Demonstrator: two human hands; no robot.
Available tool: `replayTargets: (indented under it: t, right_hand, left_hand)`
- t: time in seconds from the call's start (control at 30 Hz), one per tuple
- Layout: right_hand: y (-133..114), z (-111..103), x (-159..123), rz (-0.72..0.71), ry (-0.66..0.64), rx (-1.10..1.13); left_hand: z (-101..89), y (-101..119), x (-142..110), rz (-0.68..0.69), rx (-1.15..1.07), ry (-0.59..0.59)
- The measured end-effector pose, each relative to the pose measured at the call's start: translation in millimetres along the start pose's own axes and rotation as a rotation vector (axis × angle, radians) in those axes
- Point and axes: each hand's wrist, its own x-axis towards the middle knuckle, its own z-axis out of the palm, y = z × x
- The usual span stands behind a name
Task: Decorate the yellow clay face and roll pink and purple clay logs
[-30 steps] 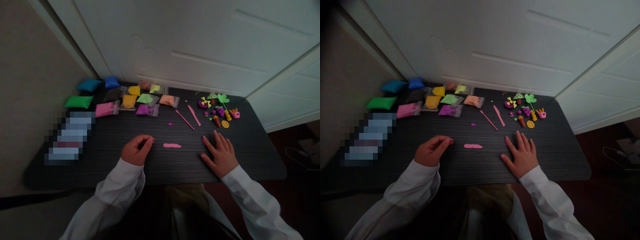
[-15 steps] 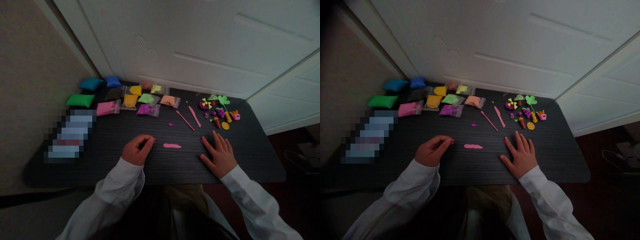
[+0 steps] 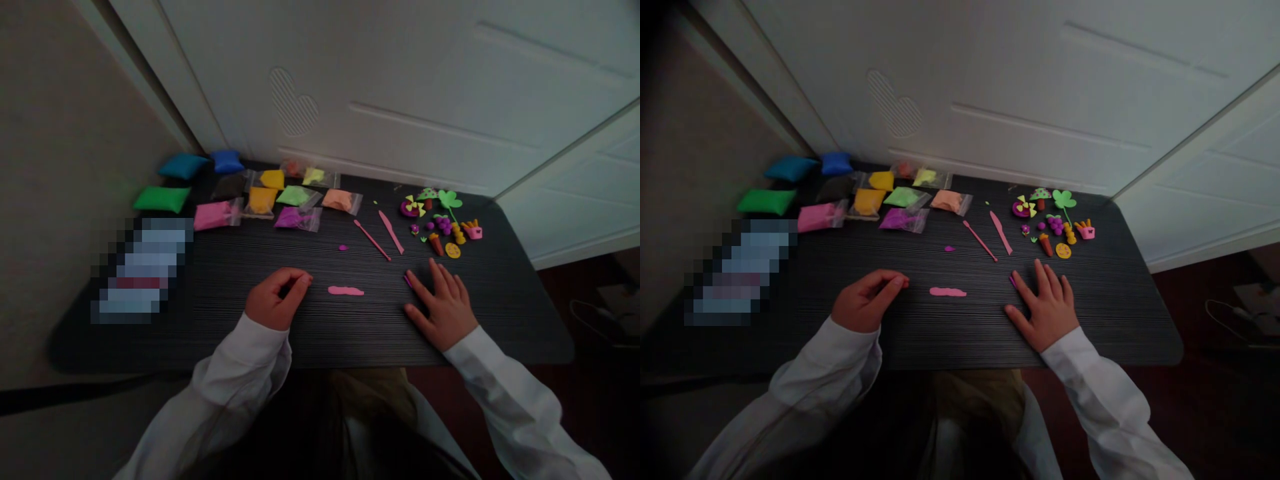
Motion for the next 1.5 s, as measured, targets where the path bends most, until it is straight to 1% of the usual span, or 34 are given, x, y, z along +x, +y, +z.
replayTargets:
  t: [0.1, 0.13, 0.23, 0.27, 0.37, 0.4, 0.5, 0.53, 0.6, 0.63, 0.77, 0.9, 1.03, 1.07, 1.17, 1.23, 1.37, 1.5]
  right_hand:
    - [0, 1, 0, -0.088, -0.038, 0.014]
    - [0, 1, 0, -0.089, -0.038, 0.013]
    - [-1, 1, 0, 0.013, 0.004, -0.009]
    - [-2, 1, -1, 0.008, 0.004, -0.006]
    - [-3, 0, -2, -0.098, -0.041, 0.02]
    - [-3, 0, -3, -0.087, -0.036, 0.018]
    - [-4, 1, -3, 0.031, 0.014, -0.013]
    - [-5, 1, -3, 0.021, 0.007, -0.013]
    - [-7, 2, -3, -0.063, -0.025, 0.004]
    - [-7, 2, -3, -0.078, -0.029, 0.009]
    - [-9, 2, -3, 0.033, 0.028, -0.004]
    - [-9, 1, -4, -0.043, -0.031, 0.012]
    - [-9, 2, -2, 0.064, -0.006, -0.004]
    - [-10, 1, -2, 0.057, -0.009, 0.0]
    - [-15, 0, -3, -0.027, -0.041, 0.039]
    - [-15, -2, -4, -0.037, -0.045, 0.066]
    - [-7, -5, -4, -0.045, -0.029, 0.115]
    - [4, -5, 4, -0.04, 0.002, 0.08]
  left_hand:
    - [0.2, -1, 0, 0.007, -0.004, -0.007]
    - [0.3, -1, 0, 0.009, -0.007, -0.007]
    - [0.5, -1, 0, 0.013, -0.009, -0.007]
    - [0.5, -1, 0, 0.011, -0.003, -0.008]
    - [0.5, -1, 0, 0.009, 0.0, -0.009]
    - [0.4, -1, 0, 0.007, 0.0, -0.006]
    - [0.3, 0, 0, 0.001, 0.014, -0.001]
    - [0.4, 1, 0, -0.001, 0.018, -0.003]
    - [0.4, 0, 0, -0.005, 0.016, -0.01]
    - [0.5, 0, 0, -0.006, 0.014, -0.011]
    - [0.4, 0, 0, 0.005, 0.025, -0.009]
    - [0.0, 0, 0, 0.014, 0.039, -0.01]
    - [-0.1, 0, 0, 0.011, 0.028, -0.019]
    - [0.0, 0, 0, 0.018, 0.025, -0.022]
    - [0.2, -1, 0, 0.025, 0.026, -0.02]
    - [0.3, -1, 0, 0.018, 0.024, -0.016]
    - [0.3, 0, 1, 0.006, 0.015, -0.032]
    - [0.0, 2, 0, 0.01, 0.03, -0.031]
